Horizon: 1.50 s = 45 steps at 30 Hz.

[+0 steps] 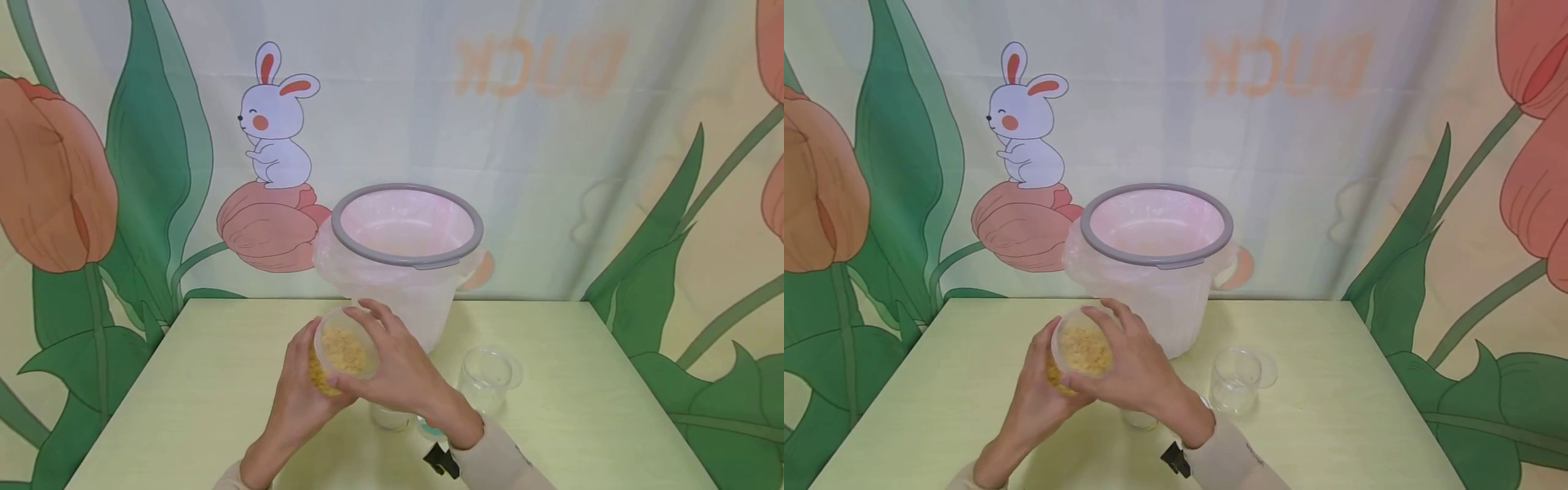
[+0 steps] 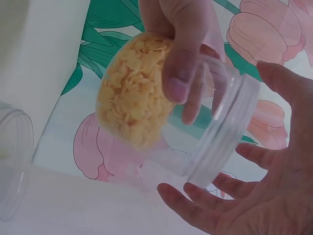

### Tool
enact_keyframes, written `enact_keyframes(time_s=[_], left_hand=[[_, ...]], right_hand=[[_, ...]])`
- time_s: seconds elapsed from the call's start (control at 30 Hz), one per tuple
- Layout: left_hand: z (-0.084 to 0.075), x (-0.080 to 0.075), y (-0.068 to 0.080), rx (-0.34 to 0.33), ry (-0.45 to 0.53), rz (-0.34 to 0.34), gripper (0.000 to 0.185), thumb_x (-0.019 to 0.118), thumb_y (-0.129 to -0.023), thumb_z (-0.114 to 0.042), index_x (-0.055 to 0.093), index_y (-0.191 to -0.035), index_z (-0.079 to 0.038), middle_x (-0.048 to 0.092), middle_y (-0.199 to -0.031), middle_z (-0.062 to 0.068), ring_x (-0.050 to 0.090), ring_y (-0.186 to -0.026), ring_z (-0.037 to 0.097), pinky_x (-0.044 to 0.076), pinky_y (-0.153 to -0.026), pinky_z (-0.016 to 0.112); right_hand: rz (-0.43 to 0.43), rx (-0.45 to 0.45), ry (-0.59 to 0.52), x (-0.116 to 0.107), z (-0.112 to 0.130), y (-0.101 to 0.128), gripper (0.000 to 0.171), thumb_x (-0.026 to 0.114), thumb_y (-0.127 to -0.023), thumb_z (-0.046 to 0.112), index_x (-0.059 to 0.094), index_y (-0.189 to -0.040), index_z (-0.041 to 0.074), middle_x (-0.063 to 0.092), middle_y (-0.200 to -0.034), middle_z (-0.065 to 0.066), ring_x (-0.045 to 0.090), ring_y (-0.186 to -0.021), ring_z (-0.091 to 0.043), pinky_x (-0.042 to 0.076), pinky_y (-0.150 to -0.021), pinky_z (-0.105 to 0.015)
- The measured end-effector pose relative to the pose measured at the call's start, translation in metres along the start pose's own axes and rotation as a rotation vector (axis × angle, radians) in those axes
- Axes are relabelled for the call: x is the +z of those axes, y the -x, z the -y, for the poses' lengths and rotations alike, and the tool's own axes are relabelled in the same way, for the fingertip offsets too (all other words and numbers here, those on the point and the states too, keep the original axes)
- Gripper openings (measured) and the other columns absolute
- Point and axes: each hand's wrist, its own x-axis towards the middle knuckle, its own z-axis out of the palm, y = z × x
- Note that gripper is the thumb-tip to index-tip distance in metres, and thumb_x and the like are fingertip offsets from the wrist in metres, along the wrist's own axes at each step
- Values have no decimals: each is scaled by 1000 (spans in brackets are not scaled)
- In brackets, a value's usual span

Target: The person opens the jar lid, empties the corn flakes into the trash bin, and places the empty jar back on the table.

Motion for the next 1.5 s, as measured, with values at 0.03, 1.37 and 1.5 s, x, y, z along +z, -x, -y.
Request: enact_keyframes(time_s=[0.03, 1.37, 1.5], left_hand=[[-1, 1, 0, 14, -12, -6, 116, 95, -54, -25, 31, -151, -11, 45, -143, 13, 47, -126, 30, 49, -95, 56], [-19, 34, -5, 401, -328, -178, 105, 92, -49, -27, 46, -140, -2, 54, -137, 16, 50, -123, 36, 39, -106, 49], [-20, 33, -5, 393, -320, -161, 104, 91, -49, -28, 46, -139, -1, 54, -135, 16, 51, -122, 36, 41, -104, 48]], right_hand=[[-5, 11, -4, -3, 0, 1, 82, 76, -75, 54, 41, -146, 35, 35, -155, 4, 47, -133, -24, 50, -97, -47], [-81, -37, 113, -21, -26, 20, 77, 74, -77, 54, 47, -145, 28, 52, -139, 0, 60, -117, -23, 54, -90, -41], [-86, -91, 136, -23, -26, 21, 76, 76, -75, 52, 50, -142, 28, 52, -138, -1, 60, -116, -21, 55, -87, -39]])
